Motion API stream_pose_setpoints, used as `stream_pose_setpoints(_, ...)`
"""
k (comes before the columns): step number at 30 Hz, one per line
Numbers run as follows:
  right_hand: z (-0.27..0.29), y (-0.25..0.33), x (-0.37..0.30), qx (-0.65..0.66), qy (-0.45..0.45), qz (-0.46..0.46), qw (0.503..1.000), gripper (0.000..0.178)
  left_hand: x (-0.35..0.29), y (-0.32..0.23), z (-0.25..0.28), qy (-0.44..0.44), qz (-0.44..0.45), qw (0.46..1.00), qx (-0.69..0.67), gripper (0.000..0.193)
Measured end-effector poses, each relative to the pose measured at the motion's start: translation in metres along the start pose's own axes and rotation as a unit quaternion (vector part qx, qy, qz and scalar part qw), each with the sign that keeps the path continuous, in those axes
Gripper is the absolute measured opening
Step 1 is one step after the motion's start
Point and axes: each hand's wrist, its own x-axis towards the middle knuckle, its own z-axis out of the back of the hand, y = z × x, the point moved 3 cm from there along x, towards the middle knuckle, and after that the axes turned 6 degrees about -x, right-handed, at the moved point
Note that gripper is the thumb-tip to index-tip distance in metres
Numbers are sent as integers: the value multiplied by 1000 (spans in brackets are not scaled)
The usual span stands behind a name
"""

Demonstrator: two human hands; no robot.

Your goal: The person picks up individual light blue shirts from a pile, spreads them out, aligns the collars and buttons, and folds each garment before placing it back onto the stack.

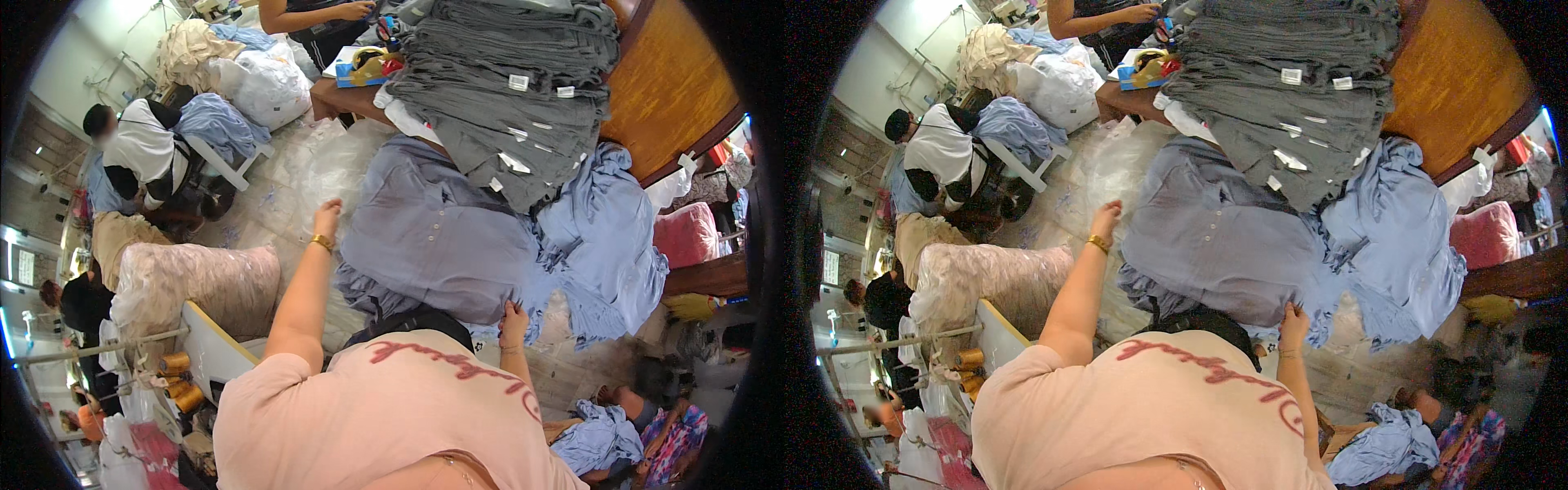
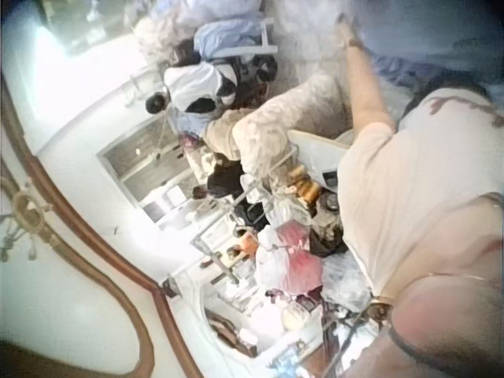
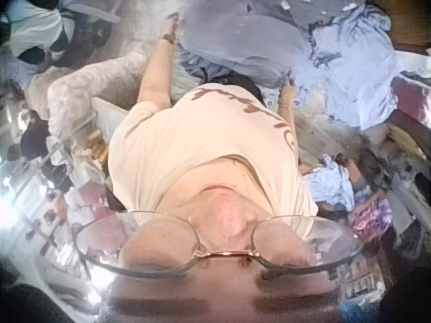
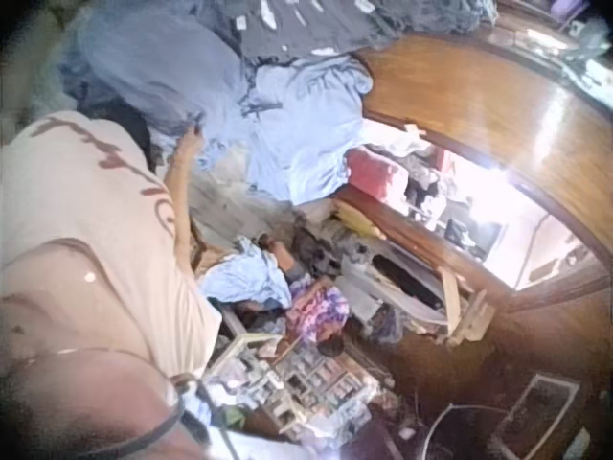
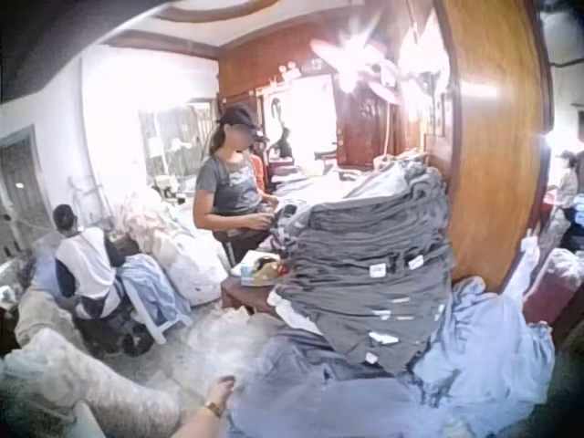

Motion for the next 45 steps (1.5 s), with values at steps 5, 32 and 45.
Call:
stream_pose_setpoints(5, -11, 5, -25, 126, -41, -147, 980, 18, -15, -4, -39, 206, 179, 933, 236, 29)
stream_pose_setpoints(32, -3, 49, -70, 124, -171, 78, 974, 10, -17, -194, -49, 173, -273, 944, -68, 30)
stream_pose_setpoints(45, -23, -19, -77, 391, -17, -202, 898, 17, 25, -34, 51, 7, 85, 995, -52, 35)
